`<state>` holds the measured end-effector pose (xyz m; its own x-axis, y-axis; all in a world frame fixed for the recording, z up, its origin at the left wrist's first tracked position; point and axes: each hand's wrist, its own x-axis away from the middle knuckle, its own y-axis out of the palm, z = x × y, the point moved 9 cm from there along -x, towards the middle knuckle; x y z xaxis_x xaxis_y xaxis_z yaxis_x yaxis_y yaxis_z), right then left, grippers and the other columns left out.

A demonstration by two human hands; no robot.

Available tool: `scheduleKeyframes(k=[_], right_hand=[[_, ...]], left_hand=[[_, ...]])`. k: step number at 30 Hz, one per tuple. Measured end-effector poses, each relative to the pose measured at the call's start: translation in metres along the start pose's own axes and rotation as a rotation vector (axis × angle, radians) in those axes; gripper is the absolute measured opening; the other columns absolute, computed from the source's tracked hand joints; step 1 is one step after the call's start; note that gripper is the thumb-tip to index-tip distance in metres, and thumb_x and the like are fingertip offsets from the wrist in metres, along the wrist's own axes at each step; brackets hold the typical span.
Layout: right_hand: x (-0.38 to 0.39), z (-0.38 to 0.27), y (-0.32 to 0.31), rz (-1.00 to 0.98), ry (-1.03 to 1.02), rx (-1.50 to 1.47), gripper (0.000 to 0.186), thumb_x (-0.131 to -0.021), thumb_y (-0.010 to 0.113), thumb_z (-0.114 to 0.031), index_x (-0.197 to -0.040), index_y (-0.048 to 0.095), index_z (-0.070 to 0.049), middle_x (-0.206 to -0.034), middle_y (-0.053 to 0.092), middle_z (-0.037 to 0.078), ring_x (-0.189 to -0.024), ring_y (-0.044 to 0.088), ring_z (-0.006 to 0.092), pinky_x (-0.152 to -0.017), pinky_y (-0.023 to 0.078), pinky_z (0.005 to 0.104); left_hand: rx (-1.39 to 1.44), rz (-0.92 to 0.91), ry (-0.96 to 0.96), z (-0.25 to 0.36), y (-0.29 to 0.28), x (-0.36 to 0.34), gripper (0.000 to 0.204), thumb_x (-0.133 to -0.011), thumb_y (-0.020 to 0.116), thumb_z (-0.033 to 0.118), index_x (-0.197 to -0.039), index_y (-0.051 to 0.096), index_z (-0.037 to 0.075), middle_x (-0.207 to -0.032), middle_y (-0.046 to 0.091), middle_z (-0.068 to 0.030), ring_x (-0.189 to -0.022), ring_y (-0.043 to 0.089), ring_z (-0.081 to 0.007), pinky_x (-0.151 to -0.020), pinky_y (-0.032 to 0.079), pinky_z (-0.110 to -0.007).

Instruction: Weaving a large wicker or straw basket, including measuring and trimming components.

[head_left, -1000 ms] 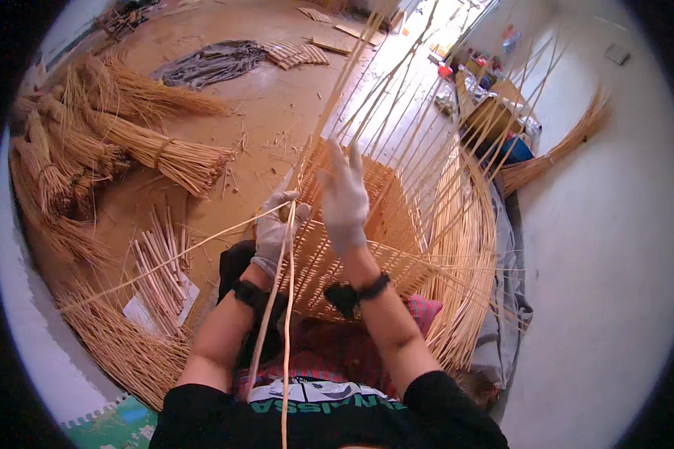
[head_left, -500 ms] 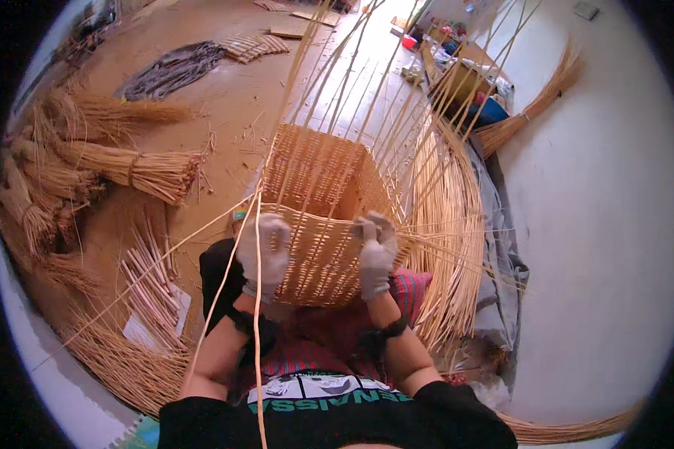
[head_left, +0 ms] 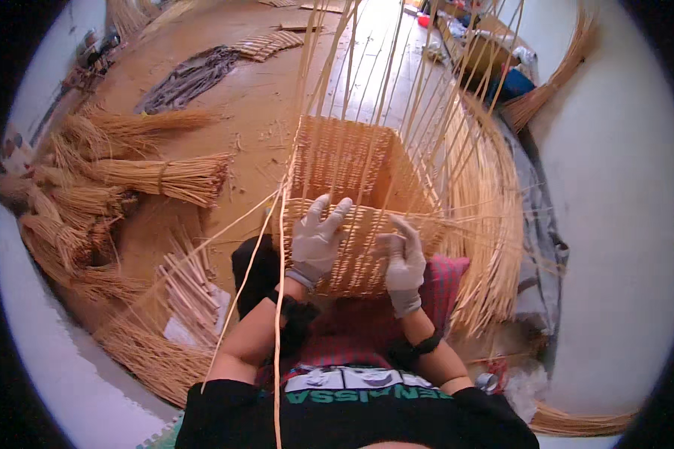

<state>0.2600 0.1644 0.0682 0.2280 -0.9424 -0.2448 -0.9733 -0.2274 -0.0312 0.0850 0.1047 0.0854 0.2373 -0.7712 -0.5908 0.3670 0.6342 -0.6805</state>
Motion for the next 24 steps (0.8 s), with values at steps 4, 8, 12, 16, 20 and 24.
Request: scheduleKeyframes(k=[4, 8, 12, 16, 20, 24], right_hand=[[0.026, -0.09, 0.088, -0.352, -0.375, 0.26, 0.036, -0.094, 0.062, -0.006, -0.13, 0.06, -0.007, -0.099, 0.071, 0.008, -0.082, 0.07, 0.0181, -0.068, 0.057, 0.0327], [0.065, -0.115, 0.143, -0.703, -0.674, 0.433, 0.034, -0.085, 0.072, -0.033, -0.116, 0.069, -0.019, -0.087, 0.066, 0.005, -0.071, 0.065, 0.0283, -0.058, 0.053, 0.0407], [0.039, -0.117, 0.085, -0.342, -0.859, 0.385, 0.017, -0.081, 0.066, -0.011, -0.096, 0.072, -0.014, -0.088, 0.073, 0.006, -0.075, 0.072, 0.0264, -0.068, 0.059, 0.0335], [-0.042, 0.013, 0.022, 0.035, -0.027, -0.172, 0.004, -0.091, 0.068, -0.001, -0.093, 0.066, -0.004, -0.087, 0.072, 0.006, -0.077, 0.068, 0.0132, -0.07, 0.057, 0.0284], [-0.042, 0.021, 0.027, 0.128, 0.104, -0.362, 0.007, -0.092, 0.071, -0.006, -0.094, 0.064, -0.006, -0.081, 0.07, 0.003, -0.075, 0.068, 0.0132, -0.065, 0.055, 0.026], [-0.047, 0.049, 0.028, 0.151, 0.22, -0.353, 0.007, -0.093, 0.069, -0.007, -0.094, 0.062, -0.006, -0.084, 0.07, 0.004, -0.076, 0.069, 0.0132, -0.064, 0.055, 0.0257]], left_hand=[[0.587, 0.423, -0.413, -0.084, -0.034, 0.036, 0.035, -0.083, 0.075, 0.001, -0.113, 0.06, 0.01, -0.106, 0.051, -0.0056, -0.09, 0.055, -0.017, -0.081, 0.048, -0.033], [0.632, 0.061, -0.308, -0.094, -0.055, -0.023, 0.039, -0.076, 0.083, 0.01, -0.109, 0.061, 0.009, -0.098, 0.049, -0.0044, -0.088, 0.053, -0.0164, -0.077, 0.048, -0.031], [0.407, -0.281, -0.135, -0.116, -0.037, -0.041, 0.038, -0.068, 0.086, 0.011, -0.097, 0.061, 0.009, -0.094, 0.051, -0.0039, -0.09, 0.053, -0.02, -0.079, 0.046, -0.031], [0.452, -0.235, -0.147, -0.112, -0.038, -0.043, 0.038, -0.068, 0.087, 0.013, -0.094, 0.06, 0.01, -0.094, 0.052, -0.0031, -0.088, 0.053, -0.0201, -0.079, 0.047, -0.033], [0.664, 0.117, -0.424, -0.124, -0.041, -0.004, 0.028, -0.08, 0.082, 0.014, -0.098, 0.062, 0.008, -0.096, 0.054, -0.0048, -0.088, 0.055, -0.019, -0.083, 0.047, -0.033], [0.222, 0.097, -0.221, -0.082, -0.044, 0.032, 0.056, -0.087, 0.077, 0.023, -0.136, 0.052, 0.016, -0.119, 0.061, -0.0174, -0.105, 0.063, -0.0273, -0.089, 0.05, -0.041]])
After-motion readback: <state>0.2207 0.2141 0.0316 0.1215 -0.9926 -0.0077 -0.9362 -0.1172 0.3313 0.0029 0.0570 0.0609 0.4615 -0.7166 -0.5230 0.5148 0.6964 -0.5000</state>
